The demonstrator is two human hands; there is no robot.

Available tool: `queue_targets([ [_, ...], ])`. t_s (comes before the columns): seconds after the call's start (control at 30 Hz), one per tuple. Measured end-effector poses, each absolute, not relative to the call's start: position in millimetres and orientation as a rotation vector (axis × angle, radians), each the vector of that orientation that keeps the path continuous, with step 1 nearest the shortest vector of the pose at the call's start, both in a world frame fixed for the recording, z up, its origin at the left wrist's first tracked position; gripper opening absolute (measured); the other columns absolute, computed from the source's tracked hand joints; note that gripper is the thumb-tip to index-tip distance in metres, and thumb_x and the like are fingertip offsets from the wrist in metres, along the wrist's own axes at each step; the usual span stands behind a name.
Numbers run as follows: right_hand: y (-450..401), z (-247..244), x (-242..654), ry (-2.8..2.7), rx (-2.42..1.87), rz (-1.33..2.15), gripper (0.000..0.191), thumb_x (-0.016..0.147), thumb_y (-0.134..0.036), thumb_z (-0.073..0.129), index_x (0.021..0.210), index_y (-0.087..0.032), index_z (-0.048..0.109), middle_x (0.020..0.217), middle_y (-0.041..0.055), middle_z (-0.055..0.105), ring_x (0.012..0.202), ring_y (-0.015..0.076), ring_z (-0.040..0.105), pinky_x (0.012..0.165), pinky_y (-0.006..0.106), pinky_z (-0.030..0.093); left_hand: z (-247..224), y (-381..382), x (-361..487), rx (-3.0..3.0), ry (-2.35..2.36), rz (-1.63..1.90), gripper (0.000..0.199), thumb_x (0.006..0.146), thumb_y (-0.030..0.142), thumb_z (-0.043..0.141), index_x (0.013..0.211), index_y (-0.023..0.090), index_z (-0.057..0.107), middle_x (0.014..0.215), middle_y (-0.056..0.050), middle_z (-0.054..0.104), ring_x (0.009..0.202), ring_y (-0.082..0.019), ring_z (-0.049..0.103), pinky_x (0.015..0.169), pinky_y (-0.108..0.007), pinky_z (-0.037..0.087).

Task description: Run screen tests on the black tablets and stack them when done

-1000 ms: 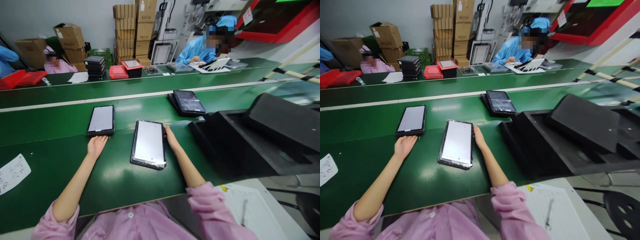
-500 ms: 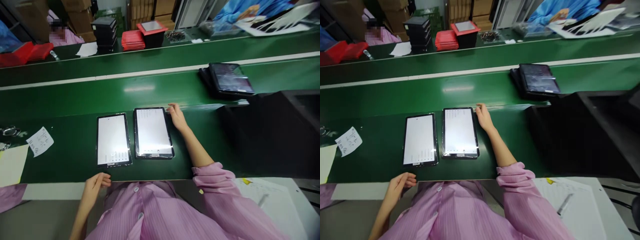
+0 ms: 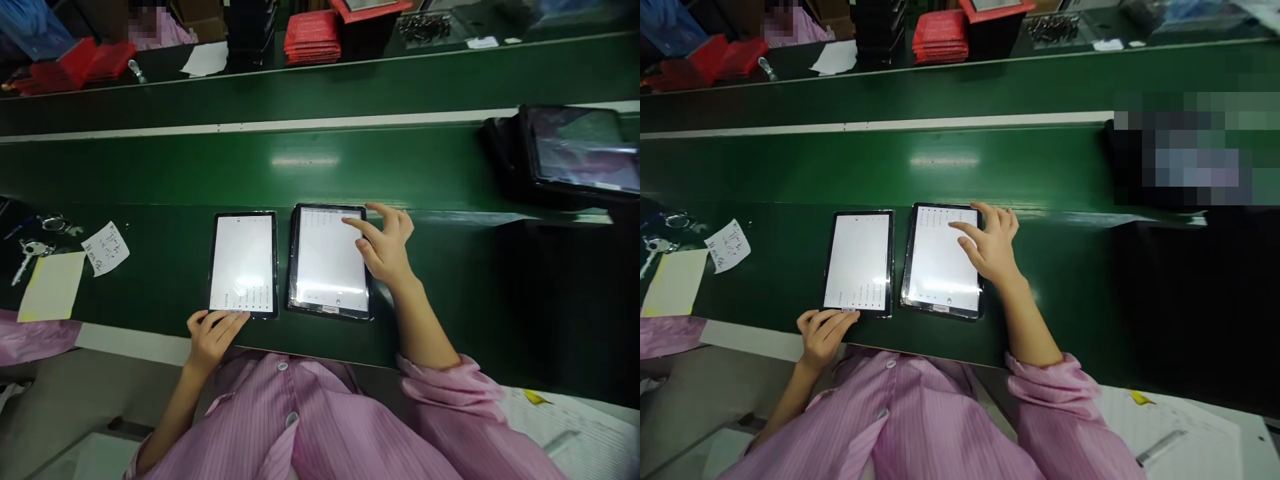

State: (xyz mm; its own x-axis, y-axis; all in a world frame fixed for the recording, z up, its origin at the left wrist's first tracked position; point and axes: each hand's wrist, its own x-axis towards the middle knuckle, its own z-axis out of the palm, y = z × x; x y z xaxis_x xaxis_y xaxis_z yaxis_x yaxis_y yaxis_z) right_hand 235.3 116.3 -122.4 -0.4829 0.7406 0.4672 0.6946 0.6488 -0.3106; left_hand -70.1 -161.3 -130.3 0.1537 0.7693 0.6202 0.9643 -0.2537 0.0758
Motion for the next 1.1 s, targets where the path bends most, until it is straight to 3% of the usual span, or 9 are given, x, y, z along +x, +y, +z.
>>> queue_targets([
  [0.1,107.8,-114.4,242.8,-2.13,-1.106,0.097,0.07,0.1,-0.068,0.016,0.128,-0.031,0.07,0.14,0.0119,0.052,0.125,0.0369,0.049,0.109,0.063,0.031,-121.8,-155.9,-79.3,-2.205,-1.657,-0.743,0.028,0.097,0.007,0.064,0.118,0.023,0.072,0.09,0.003,0.081,0.087,-0.017,0.069,0.097,-0.042,0.03],
  [0.23,99.0,-104.7,245.8,-1.938,-1.087,0.138,0.071,0.101,-0.066,0.014,0.124,-0.031,0.071,0.128,0.0109,0.059,0.12,0.0349,0.054,0.107,0.058,0.036,-109.3,-145.5,-85.9,-2.266,-1.765,-0.641,0.036,0.098,0.015,0.065,0.132,0.03,0.066,0.094,0.003,0.081,0.094,-0.022,0.067,0.109,-0.05,0.022],
  [0.37,85.7,-101.3,242.9,-2.064,-1.095,0.25,0.08,0.099,-0.068,0.005,0.112,-0.034,0.077,0.125,0.0086,0.062,0.12,0.0333,0.056,0.115,0.059,0.028,-109.5,-140.4,-91.6,-2.213,-1.951,-0.541,0.072,0.095,0.04,0.069,0.158,0.029,0.038,0.115,-0.009,0.078,0.116,-0.037,0.06,0.112,-0.067,0.011],
  [0.43,79.4,-102.6,239.7,-2.228,-1.061,0.338,0.079,0.099,-0.067,0.006,0.106,-0.037,0.079,0.126,0.0064,0.063,0.122,0.0325,0.054,0.119,0.06,0.022,-116.8,-142.0,-97.6,-2.152,-1.995,-0.613,0.091,0.088,0.051,0.074,0.162,0.027,0.028,0.131,-0.015,0.07,0.125,-0.042,0.053,0.111,-0.069,0.016],
  [0.5,74.6,-104.5,235.8,-2.377,-0.982,0.402,0.071,0.102,-0.062,0.013,0.104,-0.04,0.08,0.126,0.0042,0.064,0.122,0.0312,0.053,0.12,0.06,0.018,-126.3,-145.7,-104.3,-2.092,-1.992,-0.718,0.1,0.08,0.055,0.08,0.161,0.029,0.028,0.143,-0.016,0.061,0.13,-0.043,0.049,0.109,-0.066,0.026],
  [0.67,67.9,-105.7,228.0,-2.536,-0.82,0.405,0.052,0.105,-0.049,0.03,0.109,-0.039,0.08,0.132,0.0037,0.063,0.124,0.03,0.051,0.119,0.061,0.017,-135.3,-154.3,-110.5,-1.993,-2.013,-0.731,0.092,0.075,0.055,0.084,0.153,0.03,0.04,0.139,-0.015,0.062,0.13,-0.042,0.05,0.107,-0.061,0.034],
  [0.9,66.8,-107.7,228.9,-2.52,-0.799,0.368,0.045,0.104,-0.045,0.036,0.111,-0.04,0.08,0.133,0.0048,0.064,0.123,0.0313,0.052,0.117,0.062,0.018,-116.9,-150.0,-106.4,-1.992,-2.012,-0.564,0.061,0.081,0.059,0.077,0.126,0.024,0.054,0.114,-0.011,0.074,0.111,-0.036,0.061,0.113,-0.067,0.016],
  [1.0,67.7,-111.5,227.4,-2.494,-0.8,0.386,0.044,0.104,-0.046,0.036,0.113,-0.04,0.079,0.132,0.0047,0.064,0.12,0.0311,0.052,0.117,0.062,0.02,-113.1,-146.4,-108.4,-1.991,-2.01,-0.553,0.063,0.079,0.062,0.077,0.124,0.024,0.054,0.119,-0.013,0.073,0.113,-0.036,0.06,0.114,-0.067,0.012],
  [1.1,67.7,-114.3,223.9,-2.515,-0.838,0.406,0.043,0.102,-0.046,0.039,0.109,-0.04,0.08,0.131,0.0043,0.065,0.119,0.0317,0.053,0.116,0.063,0.02,-110.5,-142.4,-110.0,-2.015,-2.051,-0.522,0.073,0.079,0.066,0.076,0.133,0.025,0.05,0.13,-0.015,0.069,0.12,-0.039,0.058,0.115,-0.066,0.008],
])
